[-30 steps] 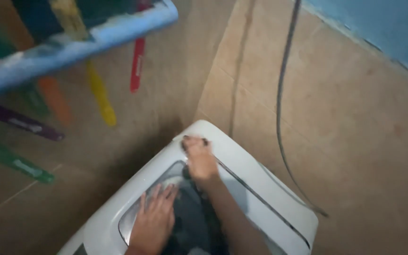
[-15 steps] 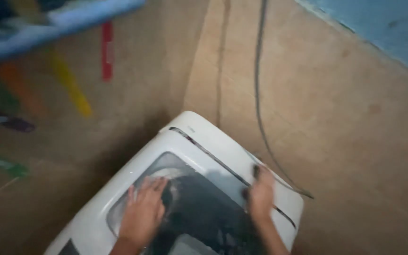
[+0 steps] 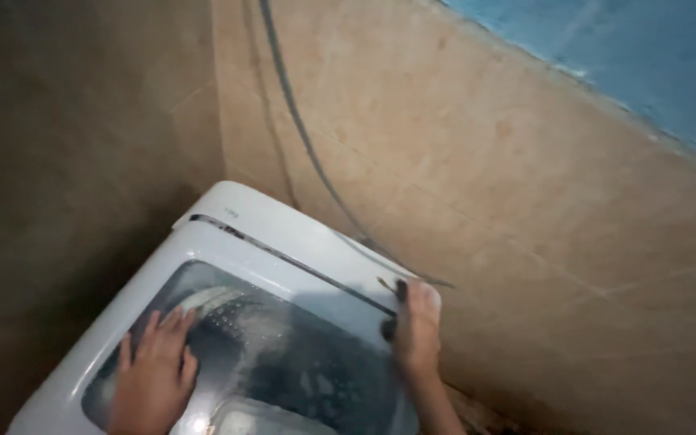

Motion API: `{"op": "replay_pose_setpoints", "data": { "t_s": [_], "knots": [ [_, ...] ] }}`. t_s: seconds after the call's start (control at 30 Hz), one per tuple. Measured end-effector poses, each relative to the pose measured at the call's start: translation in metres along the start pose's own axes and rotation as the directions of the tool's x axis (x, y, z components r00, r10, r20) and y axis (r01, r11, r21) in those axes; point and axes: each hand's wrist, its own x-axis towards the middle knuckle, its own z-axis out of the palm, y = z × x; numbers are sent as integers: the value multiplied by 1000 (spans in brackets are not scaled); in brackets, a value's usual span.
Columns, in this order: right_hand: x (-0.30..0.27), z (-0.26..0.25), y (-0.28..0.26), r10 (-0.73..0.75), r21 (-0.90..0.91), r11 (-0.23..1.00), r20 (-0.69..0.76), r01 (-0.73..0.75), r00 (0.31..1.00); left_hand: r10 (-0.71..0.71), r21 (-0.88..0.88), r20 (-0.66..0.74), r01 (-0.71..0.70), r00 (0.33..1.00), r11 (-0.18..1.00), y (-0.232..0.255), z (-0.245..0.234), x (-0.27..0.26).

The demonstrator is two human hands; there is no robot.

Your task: Cleaning the exterior and interior of a top-loading washing machine using a sponge and detergent.

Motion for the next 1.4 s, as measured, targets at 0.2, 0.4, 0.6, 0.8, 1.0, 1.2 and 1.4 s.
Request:
{"op": "replay_pose_setpoints", "data": {
  "t_s": [0.2,0.4,0.6,0.8,1.0,1.2,1.4],
  "knots": [
    [-31,73,71,61,214,977,-341,14,938,23,-39,-50,-25,998,999,-11,20,-3],
    [38,71,24,72,114,992,-97,-60,993,33,43,3,-33,999,999,-15,19,-3],
    [49,109,63,-76,88,991,-227,98,971,73,5,-43,-73,996,997,-12,16,-7],
    [3,96,63,-110,33,991,-313,127,943,40,19,-34,-39,999,999,-18,26,2],
    [18,104,72,-170,-19,984,-414,178,894,22,-12,23,-22,999,1000,-3,-2,-4],
    [-9,56,56,36,228,973,-254,24,967,20,18,0,-20,1000,1000,-8,12,1],
    [22,105,100,207,265,950,-140,-165,968,33,1,-7,-33,999,999,-7,2,0]
  ]
}}
